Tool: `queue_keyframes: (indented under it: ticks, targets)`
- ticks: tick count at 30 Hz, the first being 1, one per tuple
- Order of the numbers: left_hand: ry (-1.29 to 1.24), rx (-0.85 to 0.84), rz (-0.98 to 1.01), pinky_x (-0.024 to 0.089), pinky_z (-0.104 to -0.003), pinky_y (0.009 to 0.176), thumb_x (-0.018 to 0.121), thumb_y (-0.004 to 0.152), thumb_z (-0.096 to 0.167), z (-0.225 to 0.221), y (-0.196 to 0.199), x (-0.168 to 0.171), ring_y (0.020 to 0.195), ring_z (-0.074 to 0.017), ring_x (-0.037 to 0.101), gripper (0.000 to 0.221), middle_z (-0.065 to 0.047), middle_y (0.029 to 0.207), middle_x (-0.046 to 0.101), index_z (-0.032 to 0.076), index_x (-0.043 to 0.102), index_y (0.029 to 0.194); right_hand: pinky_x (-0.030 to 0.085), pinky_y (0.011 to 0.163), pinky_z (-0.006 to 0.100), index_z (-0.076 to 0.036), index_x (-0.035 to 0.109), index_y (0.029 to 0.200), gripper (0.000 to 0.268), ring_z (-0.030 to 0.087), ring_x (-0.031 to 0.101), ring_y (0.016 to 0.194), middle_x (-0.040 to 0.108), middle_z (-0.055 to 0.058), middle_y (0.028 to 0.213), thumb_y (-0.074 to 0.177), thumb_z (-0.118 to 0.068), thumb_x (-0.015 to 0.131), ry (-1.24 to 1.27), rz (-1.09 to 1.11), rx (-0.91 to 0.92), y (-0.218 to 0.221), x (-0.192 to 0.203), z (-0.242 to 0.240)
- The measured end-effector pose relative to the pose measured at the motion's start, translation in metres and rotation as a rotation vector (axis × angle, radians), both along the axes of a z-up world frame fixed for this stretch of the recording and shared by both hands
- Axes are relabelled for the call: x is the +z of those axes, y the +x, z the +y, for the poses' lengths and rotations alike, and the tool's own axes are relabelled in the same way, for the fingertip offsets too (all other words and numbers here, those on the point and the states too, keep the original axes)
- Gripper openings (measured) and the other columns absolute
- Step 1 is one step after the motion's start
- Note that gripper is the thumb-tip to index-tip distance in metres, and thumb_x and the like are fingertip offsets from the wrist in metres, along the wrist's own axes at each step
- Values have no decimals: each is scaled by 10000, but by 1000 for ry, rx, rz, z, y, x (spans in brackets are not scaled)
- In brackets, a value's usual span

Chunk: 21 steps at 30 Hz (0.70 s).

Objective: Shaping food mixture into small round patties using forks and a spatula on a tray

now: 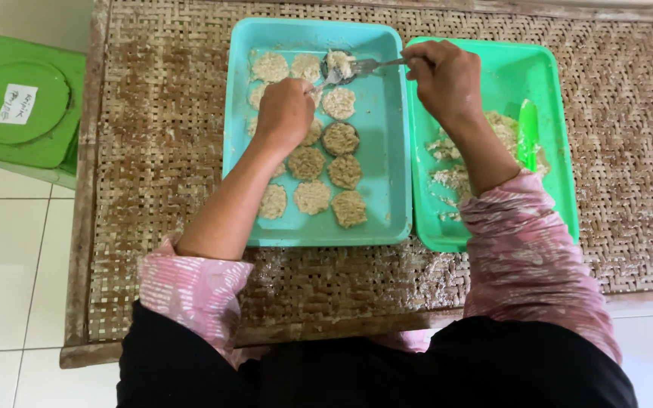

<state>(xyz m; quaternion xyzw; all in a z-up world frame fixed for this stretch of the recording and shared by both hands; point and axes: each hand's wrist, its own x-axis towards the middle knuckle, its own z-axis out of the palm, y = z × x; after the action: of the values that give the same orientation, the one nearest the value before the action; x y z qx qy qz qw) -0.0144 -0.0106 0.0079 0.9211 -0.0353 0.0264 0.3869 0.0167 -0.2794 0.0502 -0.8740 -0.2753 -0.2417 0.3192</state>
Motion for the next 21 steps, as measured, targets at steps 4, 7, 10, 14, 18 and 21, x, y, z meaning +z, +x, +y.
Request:
queue_keyframes:
  ticks: [4,7,10,14,18,21]
  targets:
    - [-51,-30,-18,510,-336,479,536,978,46,6,-18,24,480,-165,529,272,-85,622,629,43,662,737,517,572,272,12,795,1076,190,166,730,712,748,111,884,935,77,685,2,40,-33,-13,13,-6]
    - [-7,-62,-47,489,-294,406,533,930,12,15,-31,30,415,-134,491,236,-183,934,680,-2,700,764,507,612,288,28,789,1096,195,182,712,734,734,118,912,954,97,674,-17,16,10,-34,31,-8]
    - [59,-93,1,495,-273,404,546,925,6,25,-40,19,420,-152,522,190,-220,999,717,-6,734,899,464,572,278,4,800,1089,204,165,622,677,712,98,880,945,120,711,-115,-59,33,-43,23,-6]
    - [52,-40,86,568,-327,543,593,955,50,35,-52,15,537,-191,643,187,-186,884,758,15,763,1025,491,568,331,-34,803,1090,234,191,628,662,742,107,927,921,110,729,-192,-112,-4,-60,21,13]
    - [-21,-41,46,509,-226,401,566,923,-2,33,-47,20,424,-118,549,185,-247,1113,741,3,751,927,503,595,348,18,786,1096,218,224,649,682,748,142,965,916,129,733,-154,-134,28,-71,27,23]
    - [32,-59,53,555,-287,476,558,926,44,27,-38,5,408,-126,536,241,-208,1221,715,7,758,1055,565,577,334,-5,799,1094,187,223,697,691,773,157,1023,937,80,745,-219,-121,24,-75,28,24]
